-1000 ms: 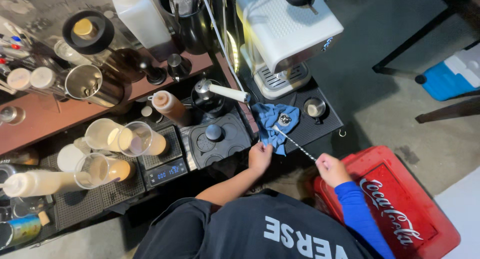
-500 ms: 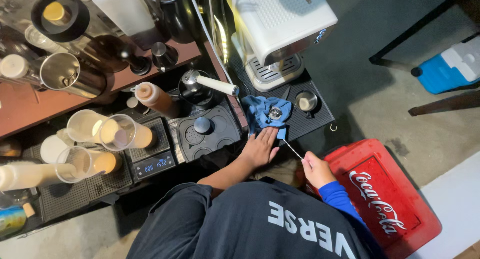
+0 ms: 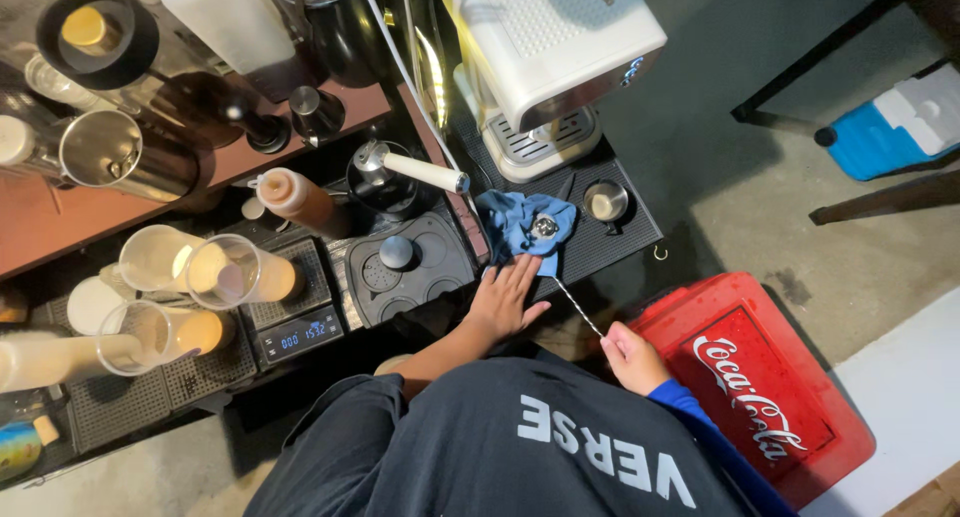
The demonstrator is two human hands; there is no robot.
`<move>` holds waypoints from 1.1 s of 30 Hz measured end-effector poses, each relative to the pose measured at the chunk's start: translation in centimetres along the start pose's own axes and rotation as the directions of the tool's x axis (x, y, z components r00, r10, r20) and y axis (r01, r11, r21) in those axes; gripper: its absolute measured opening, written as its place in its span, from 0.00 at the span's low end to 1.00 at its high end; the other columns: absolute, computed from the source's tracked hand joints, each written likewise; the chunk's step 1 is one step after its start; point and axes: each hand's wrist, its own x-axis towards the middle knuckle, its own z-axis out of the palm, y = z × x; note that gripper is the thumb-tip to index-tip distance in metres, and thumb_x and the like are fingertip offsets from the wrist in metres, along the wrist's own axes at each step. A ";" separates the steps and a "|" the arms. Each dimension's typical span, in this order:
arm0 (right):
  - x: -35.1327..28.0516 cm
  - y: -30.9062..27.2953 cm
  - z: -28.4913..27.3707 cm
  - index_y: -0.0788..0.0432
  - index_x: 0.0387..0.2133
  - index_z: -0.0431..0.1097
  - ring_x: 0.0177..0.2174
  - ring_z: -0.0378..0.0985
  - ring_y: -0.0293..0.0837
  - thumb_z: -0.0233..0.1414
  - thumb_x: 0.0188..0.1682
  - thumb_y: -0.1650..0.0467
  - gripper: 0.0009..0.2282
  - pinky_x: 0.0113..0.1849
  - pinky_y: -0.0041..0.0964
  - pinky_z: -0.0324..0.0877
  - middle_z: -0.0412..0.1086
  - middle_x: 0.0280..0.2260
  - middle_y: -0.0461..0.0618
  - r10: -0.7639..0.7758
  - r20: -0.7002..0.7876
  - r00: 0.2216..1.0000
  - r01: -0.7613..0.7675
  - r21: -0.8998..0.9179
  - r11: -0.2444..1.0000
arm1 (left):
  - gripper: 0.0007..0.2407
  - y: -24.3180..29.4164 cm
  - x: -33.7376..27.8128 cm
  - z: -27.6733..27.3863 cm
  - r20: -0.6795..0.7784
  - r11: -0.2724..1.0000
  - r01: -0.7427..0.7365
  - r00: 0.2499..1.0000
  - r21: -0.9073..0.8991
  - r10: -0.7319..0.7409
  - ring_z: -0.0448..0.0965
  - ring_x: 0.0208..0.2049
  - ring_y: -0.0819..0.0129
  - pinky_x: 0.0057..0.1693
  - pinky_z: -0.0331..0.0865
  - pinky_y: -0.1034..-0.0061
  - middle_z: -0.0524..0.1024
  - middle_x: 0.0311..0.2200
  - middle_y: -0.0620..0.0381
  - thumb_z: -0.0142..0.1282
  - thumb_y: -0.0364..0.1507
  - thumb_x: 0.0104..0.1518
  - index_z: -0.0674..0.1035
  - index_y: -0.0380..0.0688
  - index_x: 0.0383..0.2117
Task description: The person prepares a beverage by pouring liquids from squeeze bottles into a plastic cup on a digital scale. They stir the mixture with a spoon, add ice from a cooler using a scoop, and place the cup back on the scale.
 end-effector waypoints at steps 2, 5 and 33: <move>-0.9 -0.9 -1.0 0.60 0.29 0.66 0.23 0.71 0.38 0.50 0.52 0.70 0.05 0.28 0.36 0.69 0.69 0.20 0.52 0.066 -0.051 0.996 -0.070 -0.077 0.995 | 0.35 0.0 0.4 0.1 -0.005 0.999 0.022 1.000 -0.027 -0.023 0.67 0.58 0.58 0.60 0.63 0.59 0.61 0.67 0.47 0.43 0.52 0.62 0.59 0.36 0.69; -1.3 -2.6 -1.6 0.61 0.30 0.64 0.23 0.71 0.54 0.52 0.52 0.70 0.06 0.29 0.41 0.70 0.67 0.23 0.60 -0.160 -0.150 0.976 0.120 -0.246 0.962 | 0.35 0.3 0.8 0.2 0.014 0.997 0.032 0.999 0.074 -0.034 0.68 0.58 0.58 0.57 0.64 0.59 0.63 0.66 0.47 0.45 0.52 0.61 0.61 0.36 0.67; 2.1 -1.0 4.3 0.60 0.30 0.64 0.23 0.68 0.60 0.52 0.53 0.70 0.07 0.29 0.45 0.69 0.65 0.22 0.61 -0.081 -0.207 0.975 0.020 -0.281 0.960 | 0.31 -0.7 -2.5 -5.3 0.320 0.934 0.008 0.941 -0.358 0.114 0.65 0.63 0.47 0.62 0.62 0.51 0.66 0.62 0.41 0.57 0.49 0.55 0.72 0.38 0.59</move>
